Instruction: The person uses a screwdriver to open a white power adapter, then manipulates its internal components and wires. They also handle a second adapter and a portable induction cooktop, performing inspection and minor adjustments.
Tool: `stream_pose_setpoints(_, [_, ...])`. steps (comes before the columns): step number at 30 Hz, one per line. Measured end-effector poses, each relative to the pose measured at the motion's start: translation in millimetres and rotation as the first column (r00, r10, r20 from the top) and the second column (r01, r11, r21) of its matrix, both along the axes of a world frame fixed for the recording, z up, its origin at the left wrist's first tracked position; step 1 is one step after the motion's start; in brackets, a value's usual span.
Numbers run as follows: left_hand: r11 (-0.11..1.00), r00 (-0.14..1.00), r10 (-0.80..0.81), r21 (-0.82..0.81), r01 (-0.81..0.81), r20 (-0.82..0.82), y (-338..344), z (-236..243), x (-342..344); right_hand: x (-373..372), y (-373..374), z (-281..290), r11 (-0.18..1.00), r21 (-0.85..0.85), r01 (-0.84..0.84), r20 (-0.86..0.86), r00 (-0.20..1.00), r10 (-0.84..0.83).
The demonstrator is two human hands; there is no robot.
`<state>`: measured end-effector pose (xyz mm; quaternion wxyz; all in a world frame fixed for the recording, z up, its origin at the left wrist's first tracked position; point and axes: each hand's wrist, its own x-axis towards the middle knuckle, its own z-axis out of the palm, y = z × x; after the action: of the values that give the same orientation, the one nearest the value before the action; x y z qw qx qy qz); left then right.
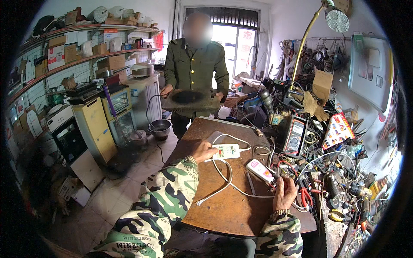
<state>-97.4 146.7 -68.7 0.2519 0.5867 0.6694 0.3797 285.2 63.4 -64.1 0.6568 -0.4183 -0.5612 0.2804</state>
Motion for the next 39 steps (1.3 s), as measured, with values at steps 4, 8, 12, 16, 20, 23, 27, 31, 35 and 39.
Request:
stream_pose_setpoints(4, [0.902,0.974,-0.224,0.387,0.192,0.041,-6.1,-0.8,47.5,3.3,-5.7,7.7,0.996,0.022,0.088,-0.005,0.996,-0.088])
stream_pose_setpoints(8, [0.909,0.921,-0.385,0.195,0.367,0.060,-41.7,11.5,102.1,15.1,5.8,-5.8,0.978,0.015,0.209,-0.057,0.977,-0.208])
stream_pose_setpoints(12, [0.869,0.919,-0.356,0.302,0.393,-0.170,-54.0,-13.4,146.6,7.3,-7.0,9.3,0.977,0.054,0.207,-0.095,0.975,-0.202])
stream_pose_setpoints(16, [0.779,0.946,-0.275,0.537,0.324,-0.172,-64.3,-24.7,168.2,9.7,0.5,-3.4,0.992,0.004,0.127,-0.117,0.985,-0.126])
stream_pose_setpoints(20, [0.807,0.956,-0.229,0.514,0.291,-0.181,-65.1,-25.9,166.3,10.9,-0.3,-4.5,0.996,-0.049,0.078,-0.009,0.997,-0.079])
stream_pose_setpoints(23, [0.761,0.963,-0.204,0.590,0.269,-0.176,-67.1,-23.0,169.7,13.0,3.1,-10.5,0.991,-0.027,0.133,0.112,0.985,-0.129])
stream_pose_setpoints(27, [0.767,0.962,-0.237,0.581,0.273,-0.139,-62.7,-35.0,173.1,14.4,2.4,-11.6,0.994,-0.061,0.096,0.236,0.968,-0.079])
stream_pose_setpoints(31, [0.745,0.953,-0.276,0.600,0.293,-0.123,-58.7,-41.8,174.3,19.8,7.7,-19.0,0.981,-0.099,0.164,0.351,0.929,-0.119])
stream_pose_setpoints(35, [0.693,0.958,-0.236,0.663,0.284,-0.164,-61.6,-34.3,170.9,11.2,-1.0,-7.5,0.984,-0.107,0.142,0.321,0.942,-0.101])
stream_pose_setpoints(39, [0.728,0.958,-0.223,0.623,0.285,-0.177,-61.8,-35.9,168.6,8.8,0.2,-10.9,0.988,-0.049,0.147,0.342,0.932,-0.122])
